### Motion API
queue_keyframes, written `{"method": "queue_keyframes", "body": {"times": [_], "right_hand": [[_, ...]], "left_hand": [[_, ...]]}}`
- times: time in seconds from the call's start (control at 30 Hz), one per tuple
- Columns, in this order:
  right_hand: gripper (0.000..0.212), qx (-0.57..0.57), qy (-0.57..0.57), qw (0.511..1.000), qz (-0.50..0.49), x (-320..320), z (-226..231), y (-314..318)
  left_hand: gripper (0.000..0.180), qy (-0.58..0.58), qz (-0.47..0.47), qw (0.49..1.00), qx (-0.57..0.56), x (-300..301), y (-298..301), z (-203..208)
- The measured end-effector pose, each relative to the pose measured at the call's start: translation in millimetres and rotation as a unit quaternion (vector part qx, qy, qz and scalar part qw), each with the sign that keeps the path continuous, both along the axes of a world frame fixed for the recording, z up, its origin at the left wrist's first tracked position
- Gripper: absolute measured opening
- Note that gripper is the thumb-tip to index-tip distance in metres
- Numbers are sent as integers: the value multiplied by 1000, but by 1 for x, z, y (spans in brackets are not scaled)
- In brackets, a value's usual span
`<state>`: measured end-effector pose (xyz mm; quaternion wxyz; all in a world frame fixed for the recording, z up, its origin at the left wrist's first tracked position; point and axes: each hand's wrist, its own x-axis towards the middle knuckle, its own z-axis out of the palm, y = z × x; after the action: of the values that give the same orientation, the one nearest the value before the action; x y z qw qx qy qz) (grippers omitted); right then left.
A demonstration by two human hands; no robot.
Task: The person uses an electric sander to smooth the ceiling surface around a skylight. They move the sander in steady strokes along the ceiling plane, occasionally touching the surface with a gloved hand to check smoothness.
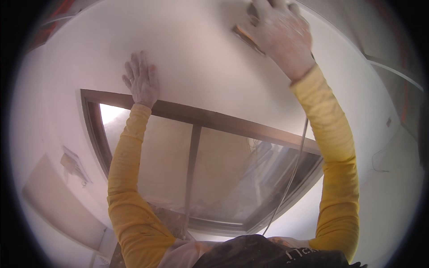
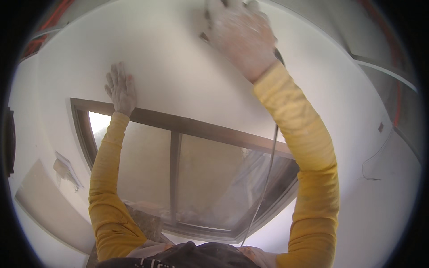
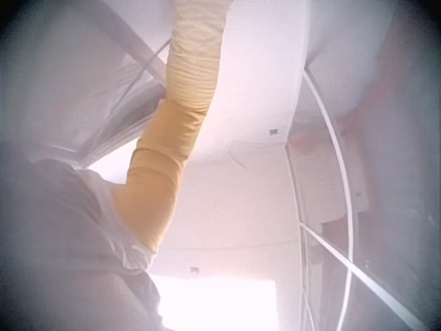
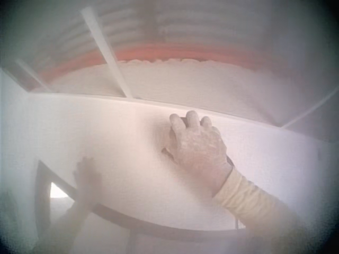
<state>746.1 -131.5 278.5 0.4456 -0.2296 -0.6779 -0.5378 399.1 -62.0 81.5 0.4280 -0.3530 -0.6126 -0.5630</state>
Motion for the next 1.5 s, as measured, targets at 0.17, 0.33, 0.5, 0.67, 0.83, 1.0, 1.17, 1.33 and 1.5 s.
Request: {"method": "queue_keyframes", "body": {"times": [0.17, 0.33, 0.5, 0.67, 0.83, 1.0, 1.17, 1.33, 1.5], "right_hand": [[40, 30, -88, 995, 48, -85, 9, 9], [34, 108, -196, 971, 85, -144, -49, -18], [32, 110, -160, 980, 33, -130, -49, -23], [35, 42, -86, 993, 62, -64, -20, -6], [35, 12, 11, 998, 67, 63, -14, 3], [53, 18, 180, 983, -11, 174, -15, 11], [48, 71, 279, 958, -6, 314, -10, 58], [48, 104, 324, 935, -98, 469, -2, 90], [58, -31, 455, 889, 22, 562, -28, 129]], "left_hand": [[63, -34, -333, 922, 196, -25, 19, -7], [65, -64, -426, 877, 214, -8, -14, -1], [69, 6, -169, 983, 67, 7, -11, -5], [82, 160, -31, 985, -51, 10, -1, -17], [103, 384, -33, 916, -112, 38, -31, -8], [109, 445, -4, 886, -132, 43, -39, -11], [100, 415, -16, 899, -138, 48, -33, -11], [88, 429, -3, 894, -128, 51, -27, -14], [79, 464, 16, 878, -114, 48, -22, -18]]}}
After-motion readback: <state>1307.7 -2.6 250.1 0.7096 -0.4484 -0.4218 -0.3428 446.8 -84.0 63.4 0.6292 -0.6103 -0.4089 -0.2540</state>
